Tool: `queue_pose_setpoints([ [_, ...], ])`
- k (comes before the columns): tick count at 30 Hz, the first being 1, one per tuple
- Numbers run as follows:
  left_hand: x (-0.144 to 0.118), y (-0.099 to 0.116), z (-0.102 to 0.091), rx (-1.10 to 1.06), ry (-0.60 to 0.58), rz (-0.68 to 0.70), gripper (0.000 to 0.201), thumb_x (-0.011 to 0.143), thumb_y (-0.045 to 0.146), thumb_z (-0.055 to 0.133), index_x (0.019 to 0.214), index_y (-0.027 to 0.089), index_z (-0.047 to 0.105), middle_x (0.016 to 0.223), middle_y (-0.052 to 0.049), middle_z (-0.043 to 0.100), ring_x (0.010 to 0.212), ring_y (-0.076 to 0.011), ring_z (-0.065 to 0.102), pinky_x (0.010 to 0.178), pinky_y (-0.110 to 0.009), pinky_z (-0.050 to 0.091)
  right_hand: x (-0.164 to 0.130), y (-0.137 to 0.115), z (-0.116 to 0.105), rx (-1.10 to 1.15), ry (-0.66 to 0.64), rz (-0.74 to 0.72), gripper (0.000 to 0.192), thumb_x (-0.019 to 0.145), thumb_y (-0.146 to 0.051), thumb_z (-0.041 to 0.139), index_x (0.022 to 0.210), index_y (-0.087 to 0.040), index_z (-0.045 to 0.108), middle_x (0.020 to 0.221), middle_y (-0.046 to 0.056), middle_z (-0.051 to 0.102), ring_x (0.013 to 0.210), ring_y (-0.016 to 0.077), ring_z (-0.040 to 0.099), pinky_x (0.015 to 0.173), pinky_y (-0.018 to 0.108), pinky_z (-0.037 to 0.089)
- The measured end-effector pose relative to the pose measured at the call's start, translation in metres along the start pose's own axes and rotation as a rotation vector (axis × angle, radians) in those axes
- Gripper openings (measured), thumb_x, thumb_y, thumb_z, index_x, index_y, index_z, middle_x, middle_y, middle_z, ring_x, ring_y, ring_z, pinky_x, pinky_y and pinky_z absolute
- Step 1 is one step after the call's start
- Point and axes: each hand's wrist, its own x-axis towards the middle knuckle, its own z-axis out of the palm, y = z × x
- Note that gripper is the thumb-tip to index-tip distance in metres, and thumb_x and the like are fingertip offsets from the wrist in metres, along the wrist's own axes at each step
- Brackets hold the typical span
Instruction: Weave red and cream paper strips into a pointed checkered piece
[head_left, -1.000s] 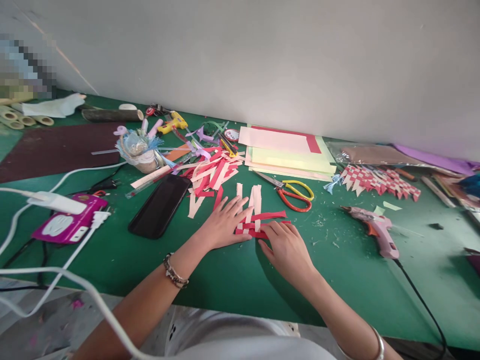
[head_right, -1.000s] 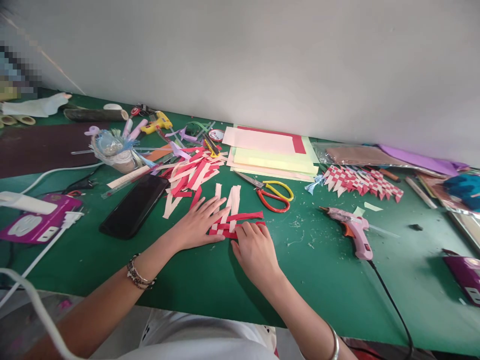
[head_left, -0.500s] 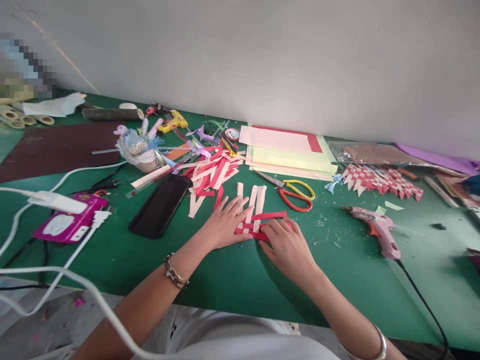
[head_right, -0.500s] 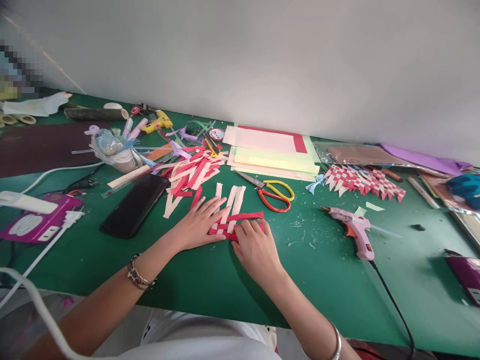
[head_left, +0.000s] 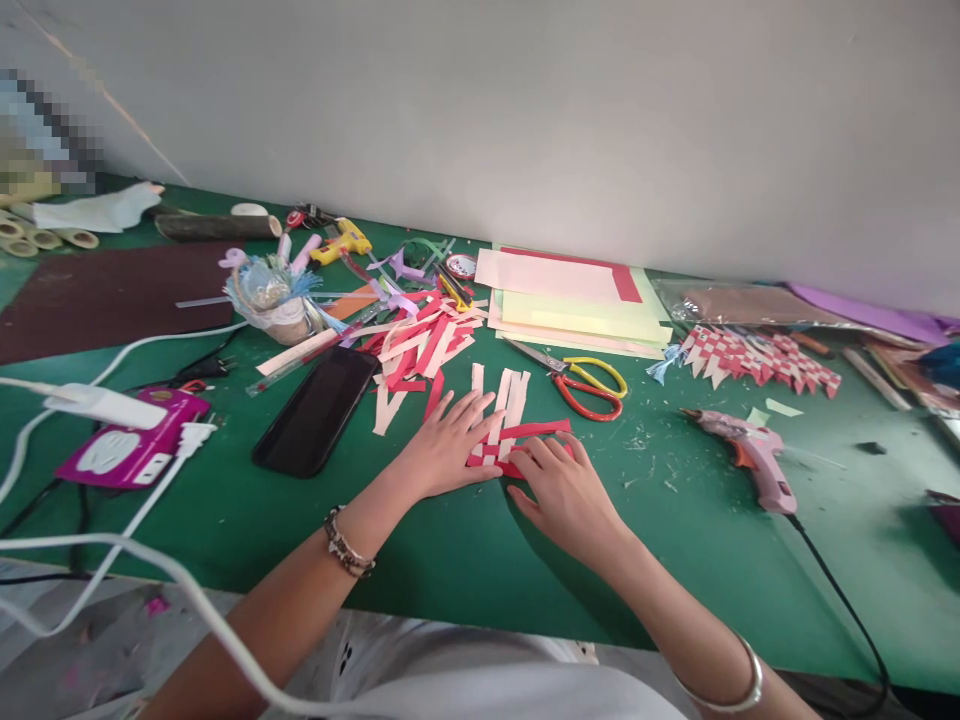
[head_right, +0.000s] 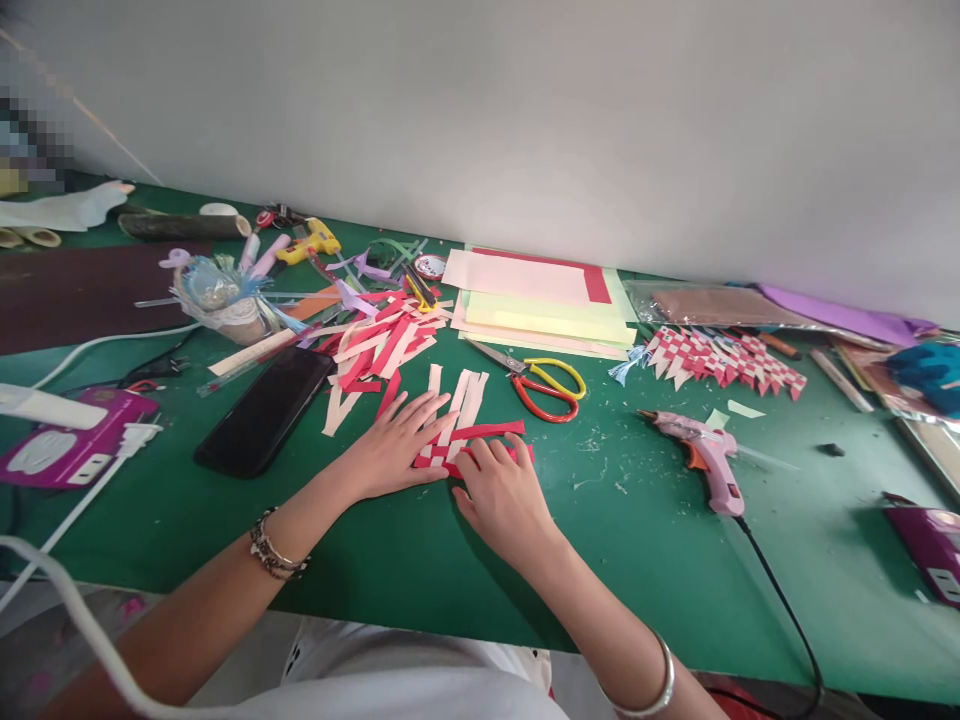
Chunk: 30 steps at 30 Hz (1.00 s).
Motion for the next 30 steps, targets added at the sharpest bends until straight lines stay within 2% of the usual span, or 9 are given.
queue_pose_setpoints([
  [5, 0.0, 0.0, -0.003, -0.003, -0.012, -0.006, 0.069, 0.085, 0.059, 0.037, 0.14, 0.02, 0.027, 0.147, -0.009, 0.021, 0.136, -0.0262, 0.015, 0.109, -0.048, 0.013, 0.003, 0.0, -0.001, 0.009, -0.014, -0.018, 0.014, 0.08, -0.026, 0.053, 0.091, -0.019, 0.057, 0.09, 0.006, 0.06, 0.085, 0.0208, 0.053, 0.092, 0.042, 0.03],
  [12, 0.0, 0.0, 0.0, -0.012, 0.013, 0.009, 0.066, 0.087, 0.06, 0.033, 0.14, 0.02, 0.027, 0.147, -0.01, 0.023, 0.136, -0.0259, 0.016, 0.109, -0.048, 0.012, 0.001, 0.002, -0.002, 0.039, -0.015, -0.038, 0.017, 0.08, -0.027, 0.053, 0.095, -0.02, 0.058, 0.093, 0.006, 0.058, 0.085, 0.0199, 0.053, 0.091, 0.041, 0.031],
  [16, -0.001, -0.002, -0.002, -0.028, 0.03, 0.023, 0.065, 0.087, 0.058, 0.034, 0.139, 0.021, 0.027, 0.146, -0.01, 0.025, 0.135, -0.0265, 0.018, 0.108, -0.049, 0.014, 0.006, 0.007, -0.003, 0.112, 0.032, -0.03, 0.017, 0.081, -0.03, 0.052, 0.093, -0.02, 0.059, 0.092, 0.006, 0.058, 0.088, 0.02, 0.052, 0.088, 0.039, 0.035],
  [19, -0.004, -0.004, -0.008, -0.046, 0.084, 0.024, 0.064, 0.087, 0.059, 0.034, 0.138, 0.022, 0.027, 0.144, -0.011, 0.028, 0.132, -0.028, 0.024, 0.106, -0.049, 0.02, 0.008, 0.017, -0.001, 0.133, 0.112, 0.018, 0.033, 0.081, -0.039, 0.052, 0.107, -0.019, 0.054, 0.108, 0.01, 0.054, 0.1, 0.0241, 0.049, 0.087, 0.039, 0.037],
  [22, -0.009, -0.003, -0.014, -0.062, 0.146, -0.001, 0.061, 0.086, 0.055, 0.042, 0.136, 0.022, 0.032, 0.133, -0.012, 0.039, 0.121, -0.0288, 0.038, 0.098, -0.044, 0.033, 0.008, 0.027, 0.004, 0.143, 0.111, 0.029, 0.048, 0.079, -0.044, 0.053, 0.119, -0.018, 0.047, 0.116, 0.013, 0.051, 0.108, 0.0278, 0.045, 0.092, 0.044, 0.034],
  [25, -0.01, 0.002, -0.015, -0.072, 0.151, 0.041, 0.055, 0.086, 0.046, 0.049, 0.134, 0.024, 0.035, 0.122, -0.011, 0.045, 0.109, -0.0266, 0.047, 0.089, -0.039, 0.041, 0.008, 0.029, 0.008, 0.175, 0.056, 0.026, 0.048, 0.081, -0.042, 0.05, 0.123, -0.019, 0.043, 0.114, 0.011, 0.053, 0.105, 0.0266, 0.048, 0.094, 0.047, 0.031],
  [30, -0.005, 0.009, -0.012, 0.001, 0.118, 0.089, 0.05, 0.086, 0.042, 0.05, 0.131, 0.023, 0.039, 0.12, -0.01, 0.046, 0.107, -0.026, 0.048, 0.086, -0.037, 0.042, 0.008, 0.025, 0.007, 0.163, 0.029, 0.01, 0.041, 0.084, -0.039, 0.047, 0.12, -0.019, 0.044, 0.113, 0.01, 0.054, 0.102, 0.025, 0.05, 0.096, 0.049, 0.025],
])
